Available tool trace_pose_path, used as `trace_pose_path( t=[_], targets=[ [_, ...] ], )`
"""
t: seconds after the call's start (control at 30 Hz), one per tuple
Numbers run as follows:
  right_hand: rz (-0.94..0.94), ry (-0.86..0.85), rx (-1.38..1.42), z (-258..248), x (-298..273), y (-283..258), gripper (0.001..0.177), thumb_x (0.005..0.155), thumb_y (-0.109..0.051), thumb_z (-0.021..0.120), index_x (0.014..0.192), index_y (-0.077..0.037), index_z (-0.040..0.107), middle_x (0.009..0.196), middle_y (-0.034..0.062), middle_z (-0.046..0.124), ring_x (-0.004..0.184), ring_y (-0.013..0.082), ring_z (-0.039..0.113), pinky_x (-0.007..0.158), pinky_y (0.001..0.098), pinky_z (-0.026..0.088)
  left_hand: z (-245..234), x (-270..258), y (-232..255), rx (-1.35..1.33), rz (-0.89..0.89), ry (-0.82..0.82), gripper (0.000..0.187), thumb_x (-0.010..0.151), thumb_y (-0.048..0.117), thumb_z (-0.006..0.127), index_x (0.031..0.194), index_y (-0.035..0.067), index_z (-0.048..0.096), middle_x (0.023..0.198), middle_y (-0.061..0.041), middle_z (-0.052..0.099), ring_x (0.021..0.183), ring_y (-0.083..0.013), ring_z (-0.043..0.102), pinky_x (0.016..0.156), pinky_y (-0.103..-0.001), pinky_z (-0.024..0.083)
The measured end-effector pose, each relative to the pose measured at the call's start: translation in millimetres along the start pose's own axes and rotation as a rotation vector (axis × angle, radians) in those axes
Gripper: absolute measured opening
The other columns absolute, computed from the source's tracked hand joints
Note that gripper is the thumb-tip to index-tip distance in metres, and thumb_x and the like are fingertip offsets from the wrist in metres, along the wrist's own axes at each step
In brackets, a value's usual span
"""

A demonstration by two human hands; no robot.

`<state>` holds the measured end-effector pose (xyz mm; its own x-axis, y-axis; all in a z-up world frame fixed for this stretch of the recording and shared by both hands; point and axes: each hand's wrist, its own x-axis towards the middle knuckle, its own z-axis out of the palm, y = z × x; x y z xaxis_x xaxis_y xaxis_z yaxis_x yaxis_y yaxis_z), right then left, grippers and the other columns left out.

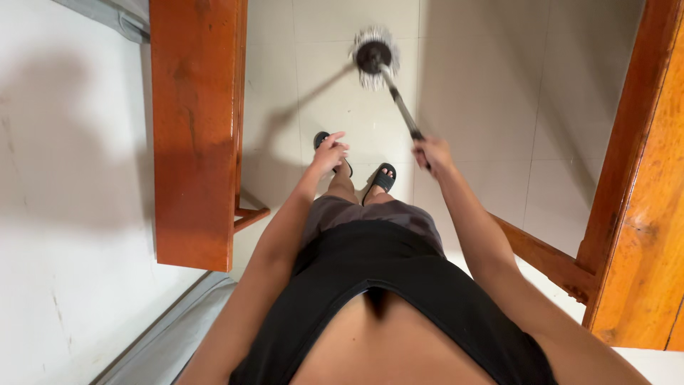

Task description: The person mops the floor with a long-handled mop, moving across the room and through a doorway, then dips the mop into a bucket on the ground.

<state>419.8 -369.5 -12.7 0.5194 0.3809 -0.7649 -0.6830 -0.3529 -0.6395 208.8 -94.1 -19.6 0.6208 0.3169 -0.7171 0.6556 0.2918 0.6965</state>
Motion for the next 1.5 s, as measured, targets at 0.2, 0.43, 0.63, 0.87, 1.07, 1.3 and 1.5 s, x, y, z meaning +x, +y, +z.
trace_pose_path(
  t=[0.2,0.43,0.63,0.87,1.07,1.3,1.5],
  targets=[
    [-0.015,0.095,-0.047,39.5,97.6,-49.3,0.024,0.093,-0.005,0.065,0.116,-0.011,0.062,0.076,0.0111,0.068,0.049,0.0128,0.058,0.038,0.0275,0.043,48.9,-24.4,26.3,0.187,0.078,-0.088,0.052,0.096,0.016,0.057,0.148,0.017,0.051,0.118,-0.005,0.071,0.096,-0.0137,0.071,0.079,-0.029,0.054],
    [-0.124,0.05,-0.409,0.9,32.9,-6.5,0.009,0.099,-0.009,0.058,0.104,-0.003,0.061,0.068,0.008,0.059,0.044,0.0148,0.053,0.036,0.0323,0.038,74.8,-36.5,20.7,0.047,-0.011,-0.183,0.051,0.099,0.016,0.052,0.149,0.019,0.048,0.12,-0.003,0.07,0.1,-0.0141,0.068,0.08,-0.03,0.053],
    [0.081,0.044,-0.416,-35.7,-85.6,13.7,0.047,0.096,-0.006,0.056,0.143,-0.01,0.055,0.066,0.0064,0.064,0.046,0.0131,0.056,0.036,0.0298,0.043,26.0,-25.3,-27.0,-0.17,-0.097,-0.049,0.05,0.099,0.022,0.056,0.149,0.018,0.051,0.117,-0.003,0.072,0.099,-0.0137,0.069,0.08,-0.03,0.054],
    [0.106,0.127,-0.152,9.5,-36.1,5.4,0.051,0.099,-0.01,0.059,0.149,-0.011,0.051,0.067,0.0038,0.056,0.047,0.0109,0.049,0.036,0.0272,0.036,-56.7,-59.9,-80.7,-0.207,-0.21,0.176,0.056,0.096,0.02,0.062,0.149,0.013,0.047,0.117,-0.009,0.071,0.096,-0.0215,0.069,0.076,-0.037,0.054],
    [-0.095,0.143,-0.22,57.3,100.9,-71.3,0.018,0.099,-0.01,0.059,0.11,0.002,0.067,0.066,0.0078,0.061,0.046,0.013,0.054,0.035,0.0297,0.04,-87.5,-108.9,-101.4,-0.162,-0.395,0.347,0.056,0.098,0.019,0.054,0.152,0.012,0.043,0.127,-0.012,0.068,0.111,-0.0265,0.068,0.089,-0.041,0.056],
    [-0.049,0.108,-0.208,142.6,231.5,-189.1,0.013,0.091,0.003,0.07,0.1,0.001,0.061,0.065,0.004,0.056,0.048,0.0103,0.051,0.037,0.0267,0.04,-119.7,-164.2,-123.2,-0.31,-0.46,0.472,0.055,0.098,0.019,0.052,0.152,0.016,0.044,0.128,-0.012,0.069,0.111,-0.0269,0.068,0.09,-0.043,0.055],
    [-0.11,0.148,-0.338,189.9,249.2,-200.0,0.032,0.084,0.008,0.07,0.111,-0.006,0.065,0.068,0.0062,0.06,0.048,0.0134,0.055,0.037,0.0297,0.042,-149.7,-189.6,-128.2,-0.363,-0.552,0.516,0.051,0.098,0.022,0.054,0.149,0.017,0.046,0.124,-0.011,0.07,0.107,-0.0265,0.069,0.085,-0.043,0.054]
  ],
)
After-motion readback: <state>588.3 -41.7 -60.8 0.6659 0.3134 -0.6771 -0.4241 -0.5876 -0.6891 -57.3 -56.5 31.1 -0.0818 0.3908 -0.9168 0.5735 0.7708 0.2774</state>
